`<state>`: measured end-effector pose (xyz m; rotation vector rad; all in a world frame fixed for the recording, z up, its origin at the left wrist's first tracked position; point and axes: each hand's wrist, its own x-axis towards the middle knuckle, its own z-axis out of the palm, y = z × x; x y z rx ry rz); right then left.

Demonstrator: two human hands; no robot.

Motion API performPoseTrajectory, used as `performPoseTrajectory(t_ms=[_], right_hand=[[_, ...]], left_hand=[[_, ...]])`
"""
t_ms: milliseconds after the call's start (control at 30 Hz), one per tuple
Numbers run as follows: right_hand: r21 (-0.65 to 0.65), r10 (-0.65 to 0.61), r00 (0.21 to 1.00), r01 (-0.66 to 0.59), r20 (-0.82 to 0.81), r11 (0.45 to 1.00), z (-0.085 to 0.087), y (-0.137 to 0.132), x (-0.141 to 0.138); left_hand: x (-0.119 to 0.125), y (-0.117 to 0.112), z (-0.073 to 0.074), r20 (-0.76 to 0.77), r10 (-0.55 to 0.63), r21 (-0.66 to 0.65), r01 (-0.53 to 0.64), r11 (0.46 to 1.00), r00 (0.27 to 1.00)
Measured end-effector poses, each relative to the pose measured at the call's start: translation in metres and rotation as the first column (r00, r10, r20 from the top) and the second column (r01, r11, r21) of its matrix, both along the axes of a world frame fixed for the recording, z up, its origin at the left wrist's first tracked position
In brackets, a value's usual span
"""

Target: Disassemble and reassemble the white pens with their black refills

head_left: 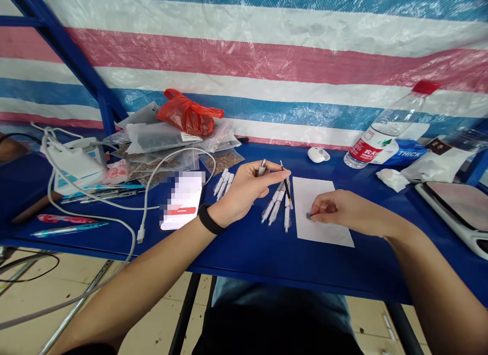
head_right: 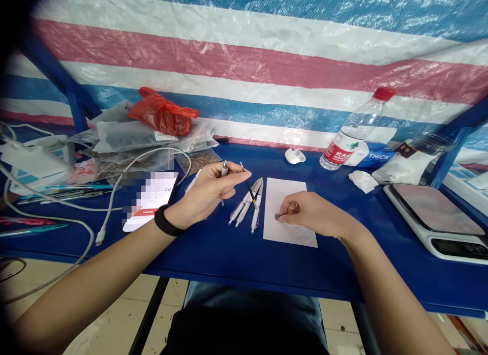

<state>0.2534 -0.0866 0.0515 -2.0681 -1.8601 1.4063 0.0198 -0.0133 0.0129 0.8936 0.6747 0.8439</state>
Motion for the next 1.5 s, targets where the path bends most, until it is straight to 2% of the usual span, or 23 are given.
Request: performPoseTrajectory(t_ms=[200,300,467,600,733,800,1067,1333,1500], right_hand=[[0.021,-0.039,0.999,0.039,0.002,0.999,0.002,0.0,-0.001],[0.096,-0.102,0.994,0.104,-0.034,0.99,0.005,0.001,0.0],[0.251,-0.263,0.918,0.341,-0.296,0.906,0.015,0.007,-0.008],[0.332,-0.244,0.835,0.44,-0.493,0.834,0.024,0.014,-0.028],[0.323,-0.184,0.728,0.497,-0.66,0.805,0.022,0.015,-0.048],[0.325,-0.166,0.712,0.499,-0.682,0.803,0.019,0.014,-0.054],[0.34,-0.108,0.737,0.429,-0.667,0.837,0.011,0.009,-0.057],[0.387,-0.01,0.679,0.431,-0.734,0.815,0.003,0.009,-0.055],[0.414,0.022,0.706,0.39,-0.708,0.823,0.002,0.007,-0.055]], left_hand=[[-0.001,0.0,-0.002,0.003,-0.024,0.028,0.024,0.999,1.0],[-0.001,0.0,-0.004,-0.007,-0.031,0.045,0.032,0.998,0.999],[0.0,-0.002,-0.006,-0.04,-0.088,0.117,0.092,0.989,0.995],[-0.001,-0.005,-0.002,-0.079,-0.121,0.251,0.137,0.958,0.989],[-0.002,-0.008,0.001,-0.113,-0.143,0.324,0.173,0.93,0.983],[-0.002,-0.009,0.001,-0.134,-0.148,0.334,0.186,0.924,0.98],[-0.001,-0.01,0.001,-0.112,-0.169,0.357,0.198,0.913,0.979],[-0.003,-0.008,0.006,-0.137,-0.175,0.35,0.213,0.912,0.975],[-0.002,-0.008,0.004,-0.147,-0.174,0.337,0.215,0.917,0.974]])
